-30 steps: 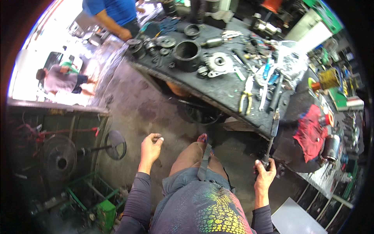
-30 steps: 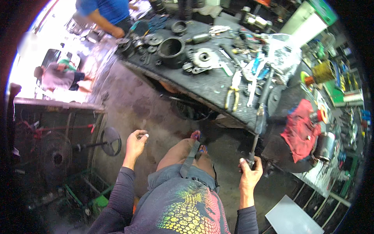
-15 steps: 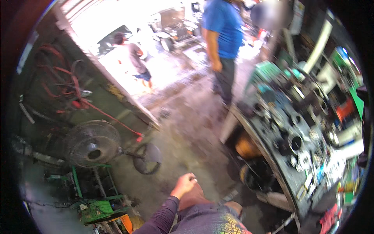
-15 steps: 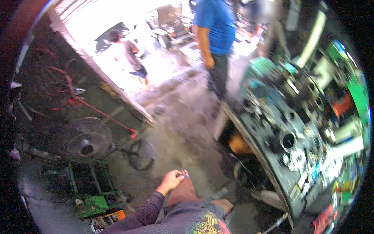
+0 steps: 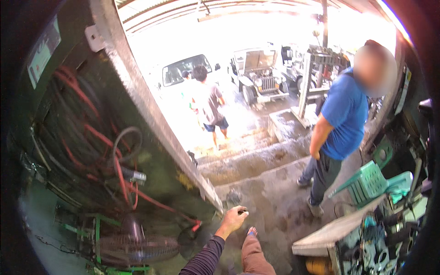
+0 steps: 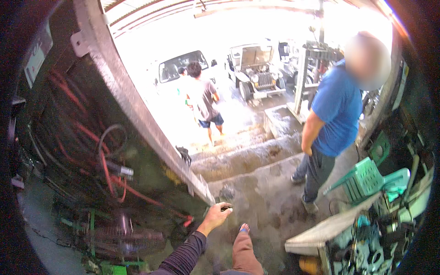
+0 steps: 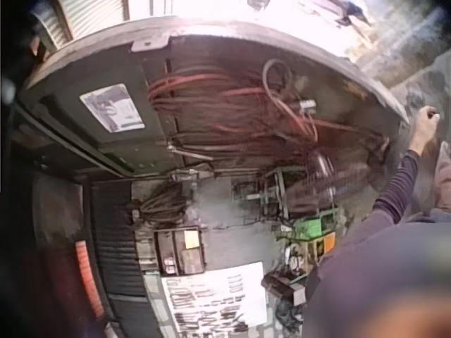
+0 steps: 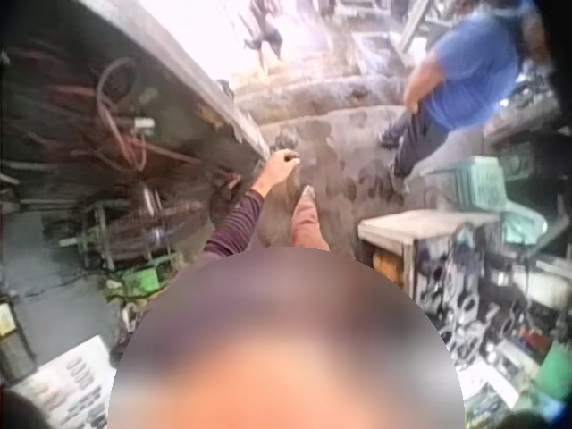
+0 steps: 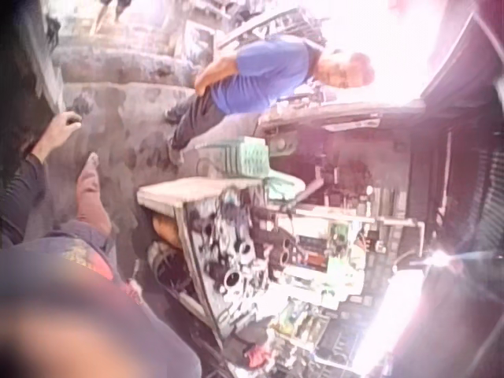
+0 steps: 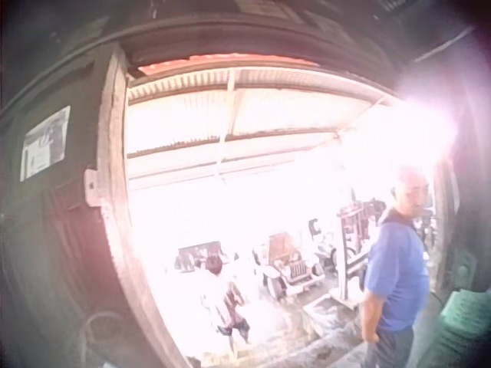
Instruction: The person cleans a cylindrical electrical component with a cloth, uses pliers to adjust wires, and solders connections with a soldering iron and solder wire. The person then sharpens the soldering iron tip on a grinding wheel and returns to the workbench to continue soldering.
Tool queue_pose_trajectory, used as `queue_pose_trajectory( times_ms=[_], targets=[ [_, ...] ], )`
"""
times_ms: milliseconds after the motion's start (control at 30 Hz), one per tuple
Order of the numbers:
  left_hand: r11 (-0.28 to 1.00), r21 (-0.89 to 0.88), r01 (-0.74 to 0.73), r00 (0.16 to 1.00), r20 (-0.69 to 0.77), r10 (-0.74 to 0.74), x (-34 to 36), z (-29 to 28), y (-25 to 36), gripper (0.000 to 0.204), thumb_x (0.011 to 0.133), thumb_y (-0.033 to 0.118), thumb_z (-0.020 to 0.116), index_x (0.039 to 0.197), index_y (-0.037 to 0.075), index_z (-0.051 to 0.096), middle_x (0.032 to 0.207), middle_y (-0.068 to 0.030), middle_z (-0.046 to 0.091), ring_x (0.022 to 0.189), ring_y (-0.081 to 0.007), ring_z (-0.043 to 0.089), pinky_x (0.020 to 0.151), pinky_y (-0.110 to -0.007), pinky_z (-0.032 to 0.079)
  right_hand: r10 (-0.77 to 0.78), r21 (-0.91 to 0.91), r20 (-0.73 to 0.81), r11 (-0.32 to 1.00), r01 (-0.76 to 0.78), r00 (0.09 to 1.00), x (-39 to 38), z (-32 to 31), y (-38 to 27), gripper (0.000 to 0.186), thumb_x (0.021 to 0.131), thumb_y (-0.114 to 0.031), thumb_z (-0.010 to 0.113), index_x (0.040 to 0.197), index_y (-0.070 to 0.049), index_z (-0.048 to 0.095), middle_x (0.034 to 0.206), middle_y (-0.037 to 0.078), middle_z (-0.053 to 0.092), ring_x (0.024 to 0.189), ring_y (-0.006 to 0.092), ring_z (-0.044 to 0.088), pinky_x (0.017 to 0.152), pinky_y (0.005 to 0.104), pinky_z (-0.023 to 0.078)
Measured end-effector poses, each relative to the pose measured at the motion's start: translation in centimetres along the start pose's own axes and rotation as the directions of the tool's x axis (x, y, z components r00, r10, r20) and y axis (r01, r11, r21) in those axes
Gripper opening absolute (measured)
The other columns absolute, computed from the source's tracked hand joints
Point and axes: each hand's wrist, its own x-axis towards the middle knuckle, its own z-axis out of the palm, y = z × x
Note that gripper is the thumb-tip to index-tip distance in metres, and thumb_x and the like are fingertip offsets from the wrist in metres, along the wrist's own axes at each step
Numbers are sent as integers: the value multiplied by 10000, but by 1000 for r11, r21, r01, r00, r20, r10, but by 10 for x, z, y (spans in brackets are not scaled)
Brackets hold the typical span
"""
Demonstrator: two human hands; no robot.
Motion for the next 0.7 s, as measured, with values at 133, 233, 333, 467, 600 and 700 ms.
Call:
queue_pose_trajectory(
  times_ms=[133,233,333,467,600,700],
  targets=[
    [998,50,-26,995,-90,30,112,-39,-18,392,895,309,712,1171,32,741,1116,-185,758,1059,-312,727,942,-393,547,-19,-105,102,994,30,995,107,21,-106,292,860,-288,793,879,3,792,823,154,752,627,212,637,576,387,508],
    [989,78,125,985,-131,-114,163,-63,-49,355,879,329,726,1105,59,772,1062,-179,767,1015,-318,736,913,-394,553,5,-201,136,979,23,991,168,15,-170,292,860,-289,790,877,2,789,814,150,749,616,213,633,568,389,505],
    [940,-7,341,932,-131,-339,206,-74,-93,321,855,335,748,1049,83,797,991,-167,777,961,-311,746,877,-398,566,42,-248,150,969,-4,988,223,5,-215,291,861,-289,787,876,2,787,806,146,746,606,213,629,560,391,502],
    [857,-35,514,854,-71,-515,258,-65,-138,341,837,360,753,1038,88,804,980,-173,776,936,-312,749,853,-407,574,92,-150,170,986,-67,981,305,10,-269,290,861,-289,783,873,1,784,794,140,742,592,214,624,550,393,499],
    [894,241,377,918,34,-396,338,-66,-110,350,831,367,707,1012,82,801,989,-211,763,947,-372,735,854,-456,576,125,277,255,941,-197,959,422,58,-362,260,878,-278,740,826,-23,743,709,92,680,533,200,591,505,408,470],
    [864,502,-33,933,325,-153,454,-65,-8,454,893,417,595,980,-7,730,1061,-278,714,1041,-456,672,892,-521,538,179,363,267,892,-271,947,510,76,-440,195,906,-225,727,809,-59,693,658,84,636,517,241,611,485,412,489]
  ],
)
